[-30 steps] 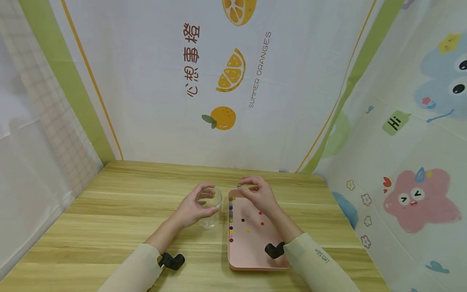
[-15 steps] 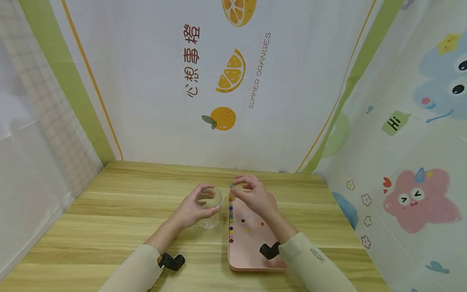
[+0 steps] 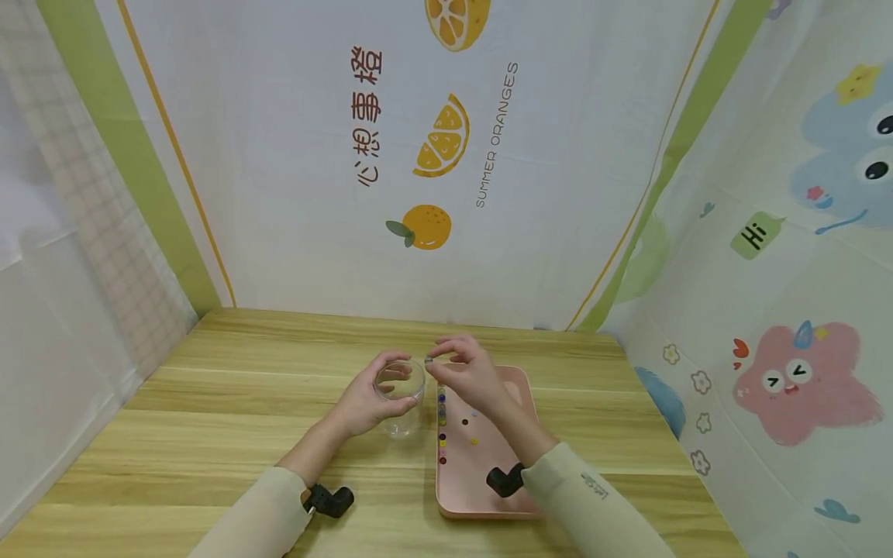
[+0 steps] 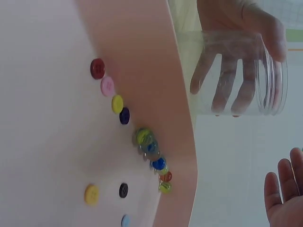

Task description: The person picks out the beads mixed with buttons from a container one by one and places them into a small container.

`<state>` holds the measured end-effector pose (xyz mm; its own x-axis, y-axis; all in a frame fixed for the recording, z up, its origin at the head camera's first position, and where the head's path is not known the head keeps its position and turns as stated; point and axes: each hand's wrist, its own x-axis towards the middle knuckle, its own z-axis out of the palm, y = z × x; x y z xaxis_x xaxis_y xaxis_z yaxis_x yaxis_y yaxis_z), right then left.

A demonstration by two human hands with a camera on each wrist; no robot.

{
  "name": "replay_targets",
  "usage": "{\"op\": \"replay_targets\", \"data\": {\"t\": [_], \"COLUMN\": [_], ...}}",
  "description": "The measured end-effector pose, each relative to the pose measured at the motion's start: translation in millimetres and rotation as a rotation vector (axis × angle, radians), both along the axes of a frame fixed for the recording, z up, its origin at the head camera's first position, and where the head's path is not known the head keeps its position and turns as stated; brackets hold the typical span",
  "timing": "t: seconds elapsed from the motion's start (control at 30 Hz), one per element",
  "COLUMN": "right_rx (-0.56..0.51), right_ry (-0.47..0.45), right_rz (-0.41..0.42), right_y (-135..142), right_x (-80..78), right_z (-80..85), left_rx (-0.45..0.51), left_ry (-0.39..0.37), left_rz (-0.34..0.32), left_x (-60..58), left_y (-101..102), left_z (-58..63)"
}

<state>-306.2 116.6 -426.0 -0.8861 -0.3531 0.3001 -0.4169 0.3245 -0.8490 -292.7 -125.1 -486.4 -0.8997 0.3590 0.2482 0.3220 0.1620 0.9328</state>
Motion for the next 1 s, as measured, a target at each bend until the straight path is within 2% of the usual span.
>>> {"op": "replay_targets", "data": {"t": [0.27,0.63,0.83,1.0], "right_rx": [0.017,0.039,0.073,0.065], "right_ry": [0.04,0.024,0.048,0.028], "right_rz": [0.031,0.064,0.057,0.051], "right_y": [-13,-25,-29,-32], "right_x": [0.8,3.1,2.0,2.1], "right_z": [-2.4,-5.1,-11.2,-13.9], "left_rx": [-0.002,0.015,0.02,0.018], "left_ry": [0.003,-0.026,-0.016,-0.012], "left_rz": [-0.012,-0.022,-0.03,-0.027], "left_x": [0.3,1.4,0.4,0.8], "left_y": [-2,-2,-2,-2], "left_z": [-1.4,-0.6,-1.6,-1.5]}}
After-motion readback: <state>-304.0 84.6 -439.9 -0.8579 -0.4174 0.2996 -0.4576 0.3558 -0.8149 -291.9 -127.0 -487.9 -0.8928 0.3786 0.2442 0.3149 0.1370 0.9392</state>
